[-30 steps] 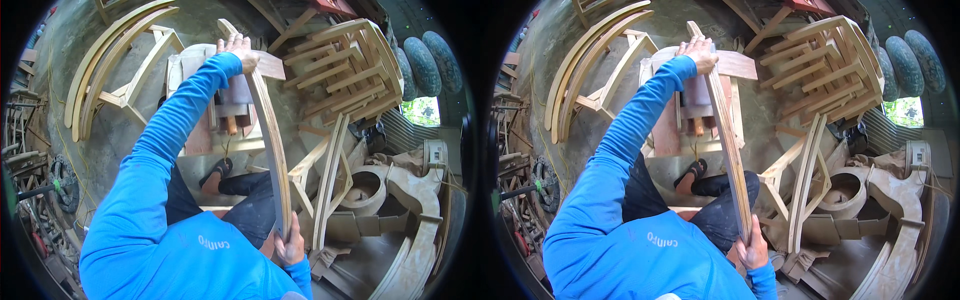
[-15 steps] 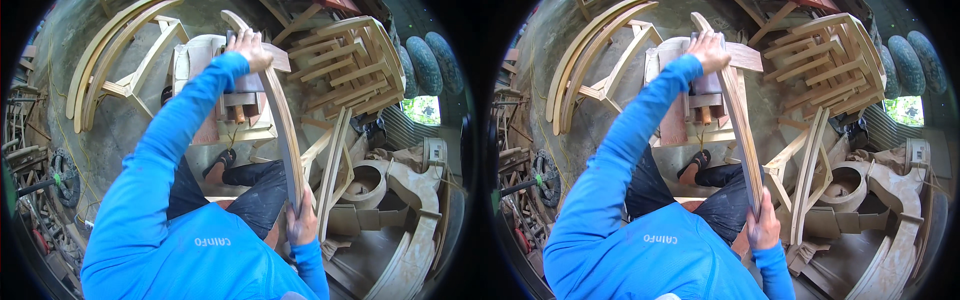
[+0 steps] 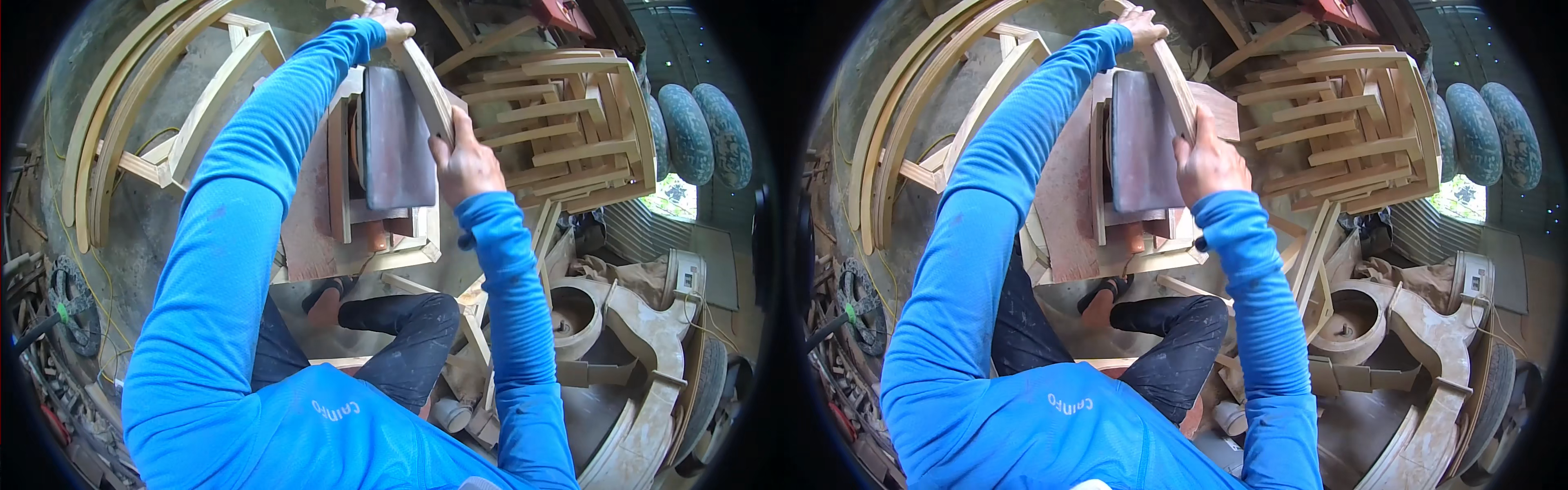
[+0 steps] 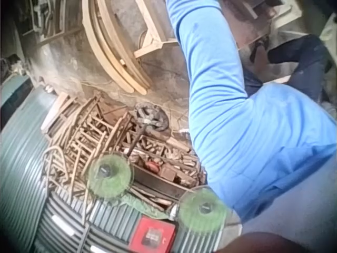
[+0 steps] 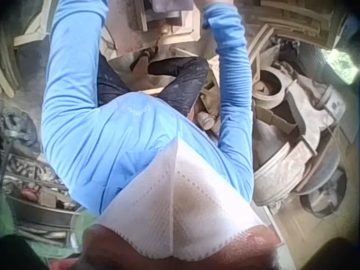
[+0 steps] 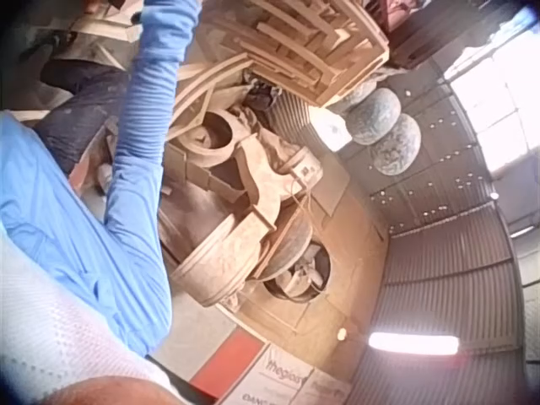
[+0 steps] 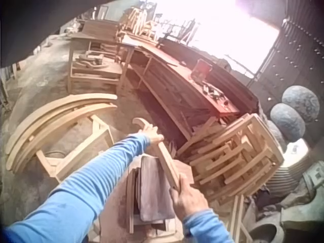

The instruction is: Sanding curved and straight wooden chair components using a belt sander.

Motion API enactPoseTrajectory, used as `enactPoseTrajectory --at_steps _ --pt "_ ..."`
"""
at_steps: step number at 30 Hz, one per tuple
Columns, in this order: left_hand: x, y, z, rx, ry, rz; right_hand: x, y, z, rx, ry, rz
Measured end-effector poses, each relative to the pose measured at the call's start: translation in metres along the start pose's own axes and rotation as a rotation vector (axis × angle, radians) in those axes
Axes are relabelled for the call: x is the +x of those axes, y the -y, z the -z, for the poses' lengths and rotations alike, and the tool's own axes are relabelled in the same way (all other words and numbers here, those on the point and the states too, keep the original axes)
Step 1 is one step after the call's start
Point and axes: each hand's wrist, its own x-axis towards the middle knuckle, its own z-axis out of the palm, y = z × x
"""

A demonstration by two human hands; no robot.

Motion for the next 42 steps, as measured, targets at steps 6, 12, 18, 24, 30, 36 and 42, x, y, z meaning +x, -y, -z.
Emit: enactPoseTrajectory --at_steps 6,12,18,24,30,36,42 --pt "0.005 -0.003 0.034 0.156 0.352 0.431 -0.028 0.004 -0.012 0.108 -0.007 0.08" --pt "-0.122 -0.154 0.092 0.158 0.348 0.328 -0.211 -0.026 0.002 0.33 0.016 0.09" --pt "-0.256 -0.28 0.107 -0.044 0.211 0.083 -0.387 -0.074 0.001 0.444 -0.088 0.073" --pt "-0.362 -0.314 0.118 -0.953 -0.06 0.23 -0.437 -0.077 0.008 1.41 0.181 -0.3" --pt "-0.437 -0.366 0.132 -1.383 0.484 0.424 -0.459 -0.081 -0.012 1.622 0.171 -0.196" --pt "-0.459 -0.396 0.158 -1.553 0.757 0.436 -0.465 -0.082 -0.014 1.842 0.228 -0.141" --pt "-0.453 -0.402 0.161 -1.447 0.834 0.275 -0.466 -0.084 -0.012 1.849 0.221 -0.078"
